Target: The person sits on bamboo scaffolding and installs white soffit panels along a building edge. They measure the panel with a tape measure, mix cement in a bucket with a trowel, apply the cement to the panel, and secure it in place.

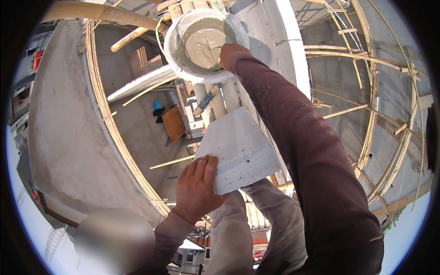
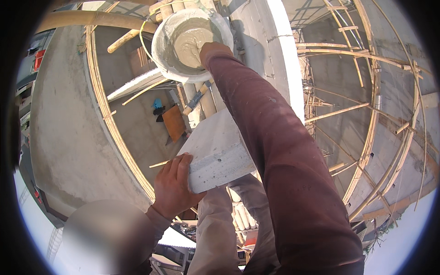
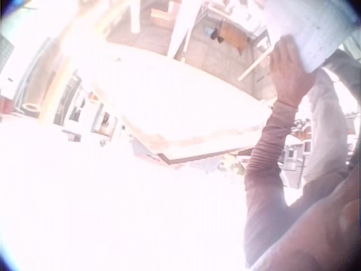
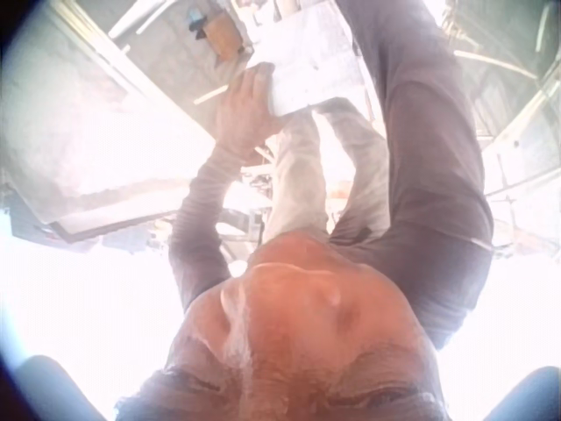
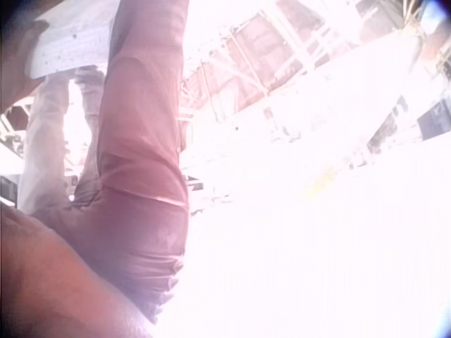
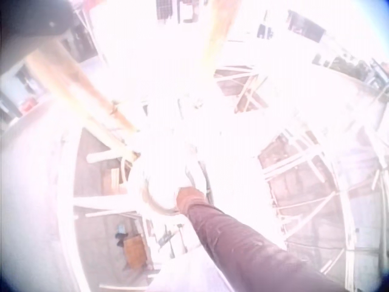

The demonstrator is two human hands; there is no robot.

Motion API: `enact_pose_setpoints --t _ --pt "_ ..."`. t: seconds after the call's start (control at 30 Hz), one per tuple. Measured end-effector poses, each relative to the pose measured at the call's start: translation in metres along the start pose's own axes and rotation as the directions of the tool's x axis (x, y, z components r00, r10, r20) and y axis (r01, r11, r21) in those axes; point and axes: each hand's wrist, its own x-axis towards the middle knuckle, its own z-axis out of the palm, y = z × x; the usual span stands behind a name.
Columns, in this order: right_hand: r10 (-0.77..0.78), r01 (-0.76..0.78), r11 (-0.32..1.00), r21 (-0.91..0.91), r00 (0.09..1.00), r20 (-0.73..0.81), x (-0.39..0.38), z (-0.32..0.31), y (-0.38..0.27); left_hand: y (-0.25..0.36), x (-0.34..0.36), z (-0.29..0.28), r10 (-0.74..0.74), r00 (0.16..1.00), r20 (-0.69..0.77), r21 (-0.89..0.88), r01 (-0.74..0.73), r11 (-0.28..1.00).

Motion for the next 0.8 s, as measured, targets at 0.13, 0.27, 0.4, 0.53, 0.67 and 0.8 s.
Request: enact_pose_setpoints --t 0.13,0.27,0.4,0.53,0.67,0.8 --pt "-0.051 0.038 0.974 0.225 0.997 0.053 -0.021 -0.003 0.054 0.004 0.010 -0.004 -0.003 1.000 -0.009 -0.003 0.003 1.000" --pt "-0.074 0.141 0.822 0.552 0.987 -0.142 -0.055 0.015 0.110 0.013 0.026 -0.007 -0.020 0.999 0.026 -0.010 0.020 1.000" --pt "-0.125 0.211 0.704 0.678 0.977 -0.173 -0.083 0.008 0.128 0.015 0.036 -0.012 -0.009 0.999 0.033 0.060 0.007 0.998" --pt "-0.147 0.280 0.697 0.660 0.957 -0.250 -0.105 0.003 0.147 0.019 0.044 -0.016 -0.059 0.995 0.074 0.055 0.055 0.997" --pt "-0.143 0.279 0.730 0.624 0.955 -0.260 -0.149 -0.012 0.171 0.022 0.054 -0.018 -0.101 0.990 0.096 0.031 0.098 0.995" --pt "-0.116 0.290 0.676 0.677 0.950 -0.292 -0.194 -0.008 0.194 0.021 0.061 -0.022 -0.064 0.996 0.065 0.062 0.060 0.996"
